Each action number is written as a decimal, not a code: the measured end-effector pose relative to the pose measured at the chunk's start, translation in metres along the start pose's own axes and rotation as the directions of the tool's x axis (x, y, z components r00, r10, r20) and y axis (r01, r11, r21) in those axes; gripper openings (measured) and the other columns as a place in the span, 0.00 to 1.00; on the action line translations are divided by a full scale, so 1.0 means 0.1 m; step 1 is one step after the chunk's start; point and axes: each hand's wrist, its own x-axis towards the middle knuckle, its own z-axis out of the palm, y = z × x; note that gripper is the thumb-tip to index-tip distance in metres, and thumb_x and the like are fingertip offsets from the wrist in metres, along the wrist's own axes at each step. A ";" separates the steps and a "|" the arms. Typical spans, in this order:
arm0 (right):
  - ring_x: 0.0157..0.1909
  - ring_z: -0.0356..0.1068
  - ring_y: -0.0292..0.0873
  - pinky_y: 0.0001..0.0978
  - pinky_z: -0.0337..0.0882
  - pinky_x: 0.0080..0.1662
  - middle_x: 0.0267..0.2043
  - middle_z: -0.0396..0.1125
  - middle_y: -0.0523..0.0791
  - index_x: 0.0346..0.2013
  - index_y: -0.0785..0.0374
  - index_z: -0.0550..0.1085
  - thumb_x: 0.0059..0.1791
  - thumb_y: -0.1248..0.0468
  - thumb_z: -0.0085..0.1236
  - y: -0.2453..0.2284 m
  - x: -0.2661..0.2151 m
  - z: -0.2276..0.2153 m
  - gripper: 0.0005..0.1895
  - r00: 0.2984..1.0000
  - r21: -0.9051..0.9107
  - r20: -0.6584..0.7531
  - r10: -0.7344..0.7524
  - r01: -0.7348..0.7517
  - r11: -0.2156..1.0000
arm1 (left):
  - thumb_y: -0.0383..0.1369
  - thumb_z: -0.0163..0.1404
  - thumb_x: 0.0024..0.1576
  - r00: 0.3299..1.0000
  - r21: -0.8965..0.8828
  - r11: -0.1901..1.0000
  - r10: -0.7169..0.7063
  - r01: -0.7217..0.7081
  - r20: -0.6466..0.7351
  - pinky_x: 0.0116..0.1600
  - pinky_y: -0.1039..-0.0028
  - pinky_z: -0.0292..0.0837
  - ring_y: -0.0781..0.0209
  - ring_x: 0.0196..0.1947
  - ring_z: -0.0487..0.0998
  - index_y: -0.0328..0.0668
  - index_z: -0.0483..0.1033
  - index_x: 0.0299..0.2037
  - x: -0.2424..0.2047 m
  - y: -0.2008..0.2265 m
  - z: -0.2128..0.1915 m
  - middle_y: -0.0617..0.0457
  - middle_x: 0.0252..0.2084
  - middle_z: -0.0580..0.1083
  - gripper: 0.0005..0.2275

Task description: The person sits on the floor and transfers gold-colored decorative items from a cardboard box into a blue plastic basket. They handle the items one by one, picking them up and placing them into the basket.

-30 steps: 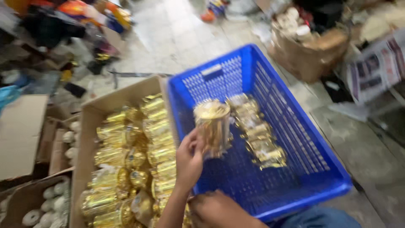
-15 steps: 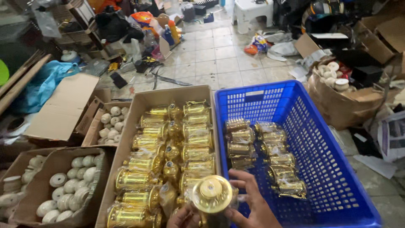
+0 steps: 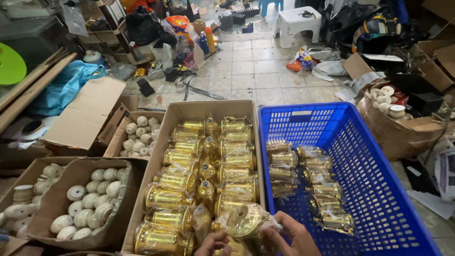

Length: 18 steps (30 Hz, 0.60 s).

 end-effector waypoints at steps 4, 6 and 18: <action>0.22 0.62 0.34 0.25 0.61 0.29 0.21 0.67 0.40 0.29 0.60 0.75 0.52 0.61 0.65 -0.10 0.00 -0.04 0.10 0.999 -0.131 0.015 -0.030 0.032 0.991 | 0.28 0.60 0.50 0.941 -0.075 0.946 -0.321 0.314 -0.109 0.41 0.72 0.88 0.60 0.43 0.84 0.51 0.84 0.56 -0.11 1.32 -0.09 0.50 0.45 0.80 0.21; 0.32 0.69 0.34 0.25 0.67 0.37 0.29 0.70 0.38 0.32 0.55 0.76 0.52 0.56 0.60 -0.04 0.01 -0.09 0.09 0.959 -0.328 0.129 -0.250 0.280 0.902 | 0.30 0.58 0.52 0.966 0.167 0.971 -0.134 0.173 -0.223 0.50 0.77 0.90 0.65 0.43 0.84 0.58 0.86 0.52 -0.18 1.69 -0.09 0.58 0.44 0.80 0.17; 0.36 0.63 0.45 0.37 0.61 0.36 0.37 0.66 0.44 0.42 0.61 0.74 0.56 0.62 0.55 -0.29 -0.11 0.01 0.05 0.546 -0.502 0.517 -0.659 0.817 0.283 | 0.46 0.48 0.61 0.781 0.502 0.606 0.400 -0.618 0.479 0.42 0.64 0.68 0.60 0.44 0.78 0.56 0.83 0.50 -0.06 2.16 0.19 0.60 0.41 0.81 0.14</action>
